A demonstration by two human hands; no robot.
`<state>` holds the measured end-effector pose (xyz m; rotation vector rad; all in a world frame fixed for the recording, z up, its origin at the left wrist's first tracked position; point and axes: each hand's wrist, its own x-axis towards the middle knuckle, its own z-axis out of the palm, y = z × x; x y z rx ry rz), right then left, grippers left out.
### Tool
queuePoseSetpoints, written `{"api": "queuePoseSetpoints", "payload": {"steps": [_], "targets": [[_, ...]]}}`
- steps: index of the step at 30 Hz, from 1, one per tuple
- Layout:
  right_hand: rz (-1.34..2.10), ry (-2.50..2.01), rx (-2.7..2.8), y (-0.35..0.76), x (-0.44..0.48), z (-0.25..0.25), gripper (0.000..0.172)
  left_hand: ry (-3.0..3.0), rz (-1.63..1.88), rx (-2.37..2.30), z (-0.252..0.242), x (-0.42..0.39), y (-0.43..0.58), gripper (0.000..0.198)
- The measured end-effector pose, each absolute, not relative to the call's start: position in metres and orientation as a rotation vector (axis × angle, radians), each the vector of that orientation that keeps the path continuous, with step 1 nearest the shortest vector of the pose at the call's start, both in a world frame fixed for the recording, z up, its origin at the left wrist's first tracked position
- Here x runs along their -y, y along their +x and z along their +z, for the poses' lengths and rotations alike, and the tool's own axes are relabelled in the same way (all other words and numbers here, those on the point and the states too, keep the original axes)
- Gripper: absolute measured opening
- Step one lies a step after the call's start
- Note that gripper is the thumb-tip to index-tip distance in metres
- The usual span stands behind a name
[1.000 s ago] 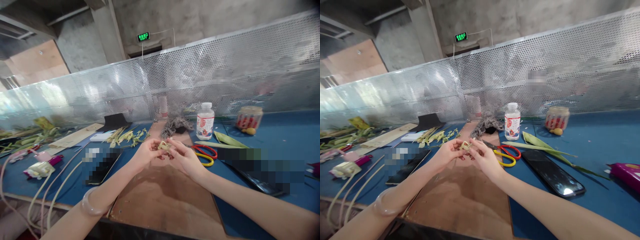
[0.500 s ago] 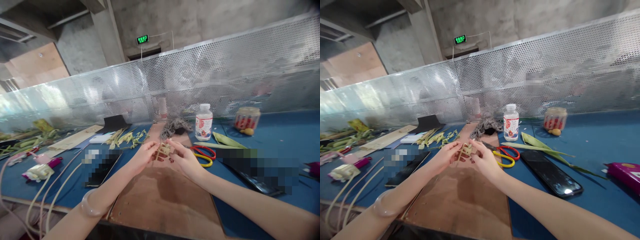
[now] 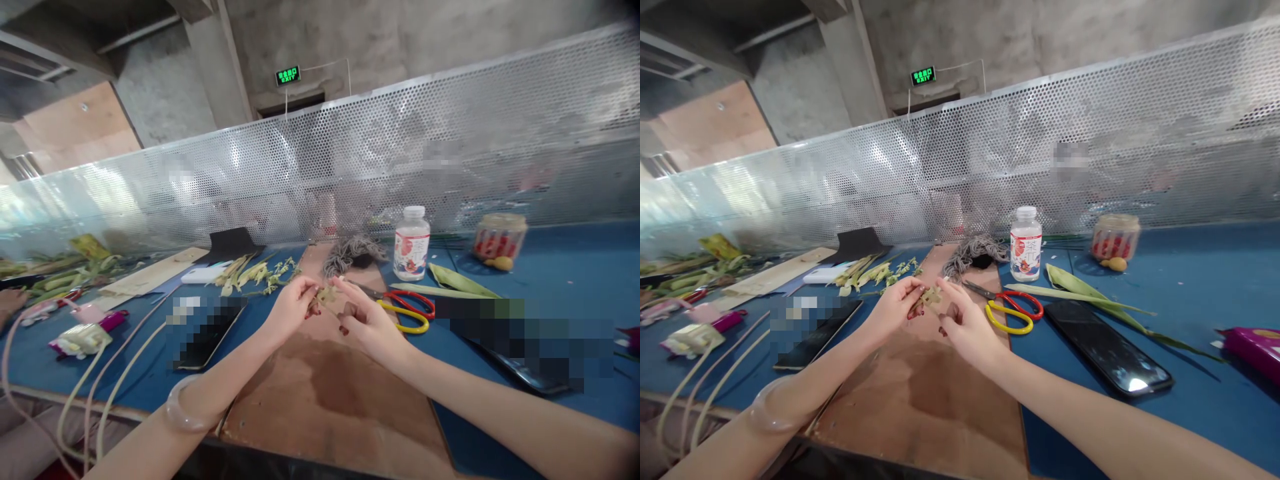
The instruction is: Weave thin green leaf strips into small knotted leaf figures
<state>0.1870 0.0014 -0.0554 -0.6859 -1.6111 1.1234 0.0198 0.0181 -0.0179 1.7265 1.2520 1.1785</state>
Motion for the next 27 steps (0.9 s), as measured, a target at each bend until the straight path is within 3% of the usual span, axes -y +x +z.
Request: {"api": "queuePoseSetpoints", "payload": {"steps": [12,27], "targets": [[1.227,-0.625,1.627,0.1843,0.0074,-0.0543,0.075,1.852,1.255,-1.42,-0.0258,-0.0221,0.0162,0.021],[1.23,-0.582,1.588,0.1854,0.0062,-0.0529,0.075,1.792,1.251,-1.565,-0.0266,-0.02,0.0136,0.021]]}}
